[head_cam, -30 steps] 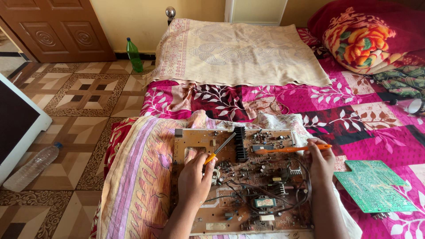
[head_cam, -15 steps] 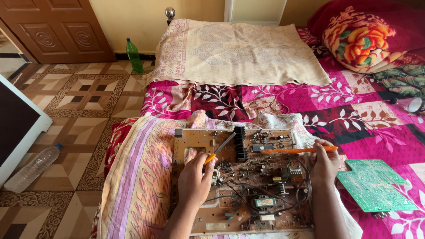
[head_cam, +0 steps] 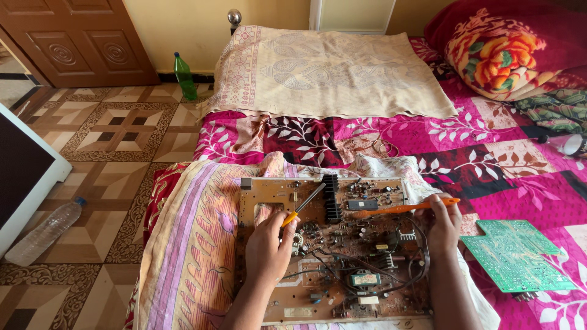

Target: The person cleans a large television mainboard laid on a bed, brushing dust from its surface and heatsink with an orange toothbrush. They then lift a small green circuit board and a component, brush them, and use a screwdriver to work on the component while continuing to brush the board.

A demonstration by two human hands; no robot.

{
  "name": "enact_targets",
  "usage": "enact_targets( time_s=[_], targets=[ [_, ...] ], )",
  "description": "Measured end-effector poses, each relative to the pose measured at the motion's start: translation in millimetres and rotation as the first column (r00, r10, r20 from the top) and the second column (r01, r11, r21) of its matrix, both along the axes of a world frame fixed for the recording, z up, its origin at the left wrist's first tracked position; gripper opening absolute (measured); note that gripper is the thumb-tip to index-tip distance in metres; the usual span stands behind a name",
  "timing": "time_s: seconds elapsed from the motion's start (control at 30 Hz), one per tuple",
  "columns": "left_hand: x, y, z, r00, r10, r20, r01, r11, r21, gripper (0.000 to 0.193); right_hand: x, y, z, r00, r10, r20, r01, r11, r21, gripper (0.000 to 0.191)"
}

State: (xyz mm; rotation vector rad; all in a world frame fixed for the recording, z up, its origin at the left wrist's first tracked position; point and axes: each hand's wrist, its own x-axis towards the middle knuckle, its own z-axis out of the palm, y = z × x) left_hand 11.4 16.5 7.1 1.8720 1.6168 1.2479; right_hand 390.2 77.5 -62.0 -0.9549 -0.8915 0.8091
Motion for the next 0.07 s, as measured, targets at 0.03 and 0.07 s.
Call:
enact_targets(
  time_s=[0.03,0.07],
  targets=[
    [0.6,0.1,0.2,1.000,-0.001,0.002,0.001,1.000,0.000,0.024,-0.1,-0.5,0.0,1.000,0.005,0.028,-0.004,1.000,-0.002,0.013],
    [0.7,0.4,0.3,1.000,-0.001,0.003,0.001,1.000,0.000,0.024,-0.3,-0.4,0.3,1.000,0.011,0.015,-0.011,1.000,0.001,0.013]
  ],
)
